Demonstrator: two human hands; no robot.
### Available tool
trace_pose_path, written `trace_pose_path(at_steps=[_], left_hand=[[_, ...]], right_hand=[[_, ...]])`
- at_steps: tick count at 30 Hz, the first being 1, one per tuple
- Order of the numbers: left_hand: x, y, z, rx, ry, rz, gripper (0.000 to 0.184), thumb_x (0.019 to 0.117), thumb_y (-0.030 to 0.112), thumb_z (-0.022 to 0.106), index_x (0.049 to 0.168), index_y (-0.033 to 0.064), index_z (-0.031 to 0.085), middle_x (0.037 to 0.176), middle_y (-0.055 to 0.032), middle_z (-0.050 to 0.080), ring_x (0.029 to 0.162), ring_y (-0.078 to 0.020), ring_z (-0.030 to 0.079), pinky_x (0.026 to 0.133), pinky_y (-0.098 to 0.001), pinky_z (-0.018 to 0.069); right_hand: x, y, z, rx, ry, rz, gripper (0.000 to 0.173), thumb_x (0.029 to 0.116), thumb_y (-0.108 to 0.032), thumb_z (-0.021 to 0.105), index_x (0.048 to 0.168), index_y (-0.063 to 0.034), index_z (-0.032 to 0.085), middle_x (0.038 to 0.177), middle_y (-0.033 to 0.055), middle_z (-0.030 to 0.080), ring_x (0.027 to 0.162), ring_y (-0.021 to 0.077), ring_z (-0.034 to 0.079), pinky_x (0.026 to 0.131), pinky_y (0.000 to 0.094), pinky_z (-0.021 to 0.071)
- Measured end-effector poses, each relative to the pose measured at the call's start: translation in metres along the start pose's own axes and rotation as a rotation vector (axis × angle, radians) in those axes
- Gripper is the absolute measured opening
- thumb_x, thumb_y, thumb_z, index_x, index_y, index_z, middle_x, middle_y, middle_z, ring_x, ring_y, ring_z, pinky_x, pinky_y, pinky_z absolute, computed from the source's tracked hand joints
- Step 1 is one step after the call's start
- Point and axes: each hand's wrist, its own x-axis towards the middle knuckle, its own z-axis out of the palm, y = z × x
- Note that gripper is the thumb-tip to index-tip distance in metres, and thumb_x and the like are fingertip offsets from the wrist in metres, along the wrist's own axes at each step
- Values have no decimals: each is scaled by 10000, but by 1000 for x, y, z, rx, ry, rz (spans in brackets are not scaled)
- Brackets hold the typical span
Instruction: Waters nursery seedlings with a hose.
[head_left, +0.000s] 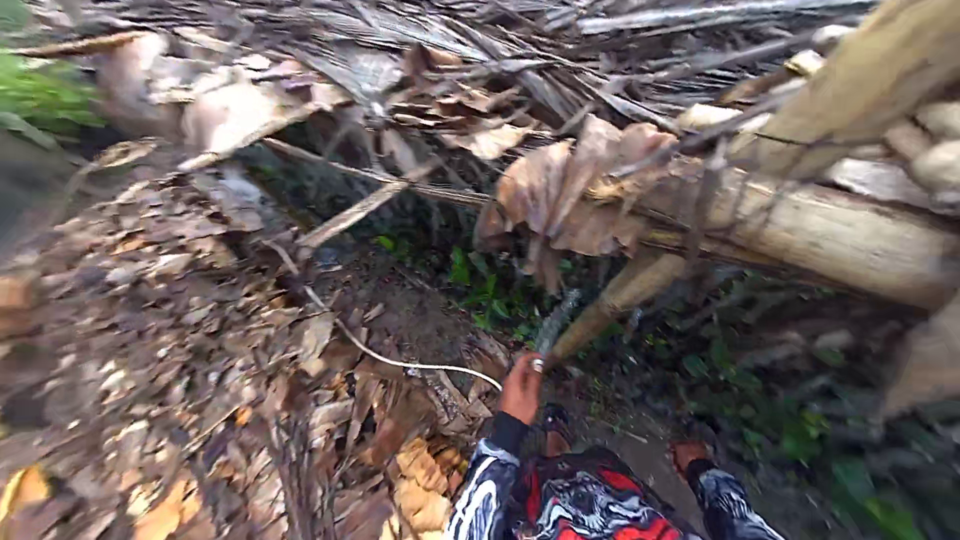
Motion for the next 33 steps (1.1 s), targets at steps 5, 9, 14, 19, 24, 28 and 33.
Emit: trace_pose_path(at_steps=[5, 9, 14, 19, 24, 28, 33], left_hand=[[-1, -6, -21, -75, 28, 32, 335, 1072, 173, 446, 1335, 29, 596, 677, -22, 551, 483, -105, 453, 482, -318, 447], [6, -2, -47, -166, 51, 59, 302, 1072, 151, 424, 1292, 13, 578, 559, 48, 440, 416, -75, 416, 413, -279, 414], [13, -4, -63, -124, -83, 152, 274, 1049, 159, 439, 1241, 44, 596, 555, 72, 442, 417, -55, 415, 417, -256, 407], [12, -10, -85, -72, -129, 206, 271, 1046, 184, 451, 1216, 57, 620, 558, 81, 440, 424, -52, 406, 427, -258, 400], [12, -18, -113, 23, -136, 242, 285, 1045, 213, 447, 1209, 72, 633, 567, 80, 451, 432, -49, 414, 441, -263, 407], [10, -22, -128, 66, -148, 314, 297, 1038, 221, 452, 1200, 67, 648, 590, 70, 491, 443, -51, 436, 454, -272, 427], [19, -20, -135, 117, -162, 328, 304, 1039, 228, 444, 1201, 70, 647, 609, 56, 508, 458, -70, 447, 469, -302, 434]], right_hand=[[-19, 36, 7, 78, 56, 65, 444, 1134, -306, 403, 1373, 13, 599, 1243, 270, 638, 1059, 361, 649, 946, 528, 513], [-37, 27, 22, 230, 103, 81, 435, 1125, -305, 427, 1359, 16, 603, 1197, 262, 649, 994, 347, 655, 902, 515, 529], [-67, 18, 42, 378, 134, 55, 368, 1130, -278, 425, 1307, -14, 609, 942, 147, 635, 709, 208, 587, 678, 397, 517], [-82, 43, 71, 405, 144, 91, 380, 1133, -268, 416, 1322, 6, 599, 1012, 177, 636, 762, 228, 598, 729, 416, 523], [-107, 66, 105, 393, 161, 158, 395, 1132, -279, 419, 1328, 16, 595, 1049, 209, 641, 818, 271, 617, 785, 453, 526], [-126, 76, 126, 369, 186, 164, 417, 1123, -291, 437, 1331, 27, 608, 1124, 252, 668, 910, 335, 668, 864, 512, 538], [-144, 84, 149, 444, 219, 183, 396, 1125, -284, 436, 1331, 10, 601, 1078, 221, 667, 850, 293, 652, 802, 483, 541]])
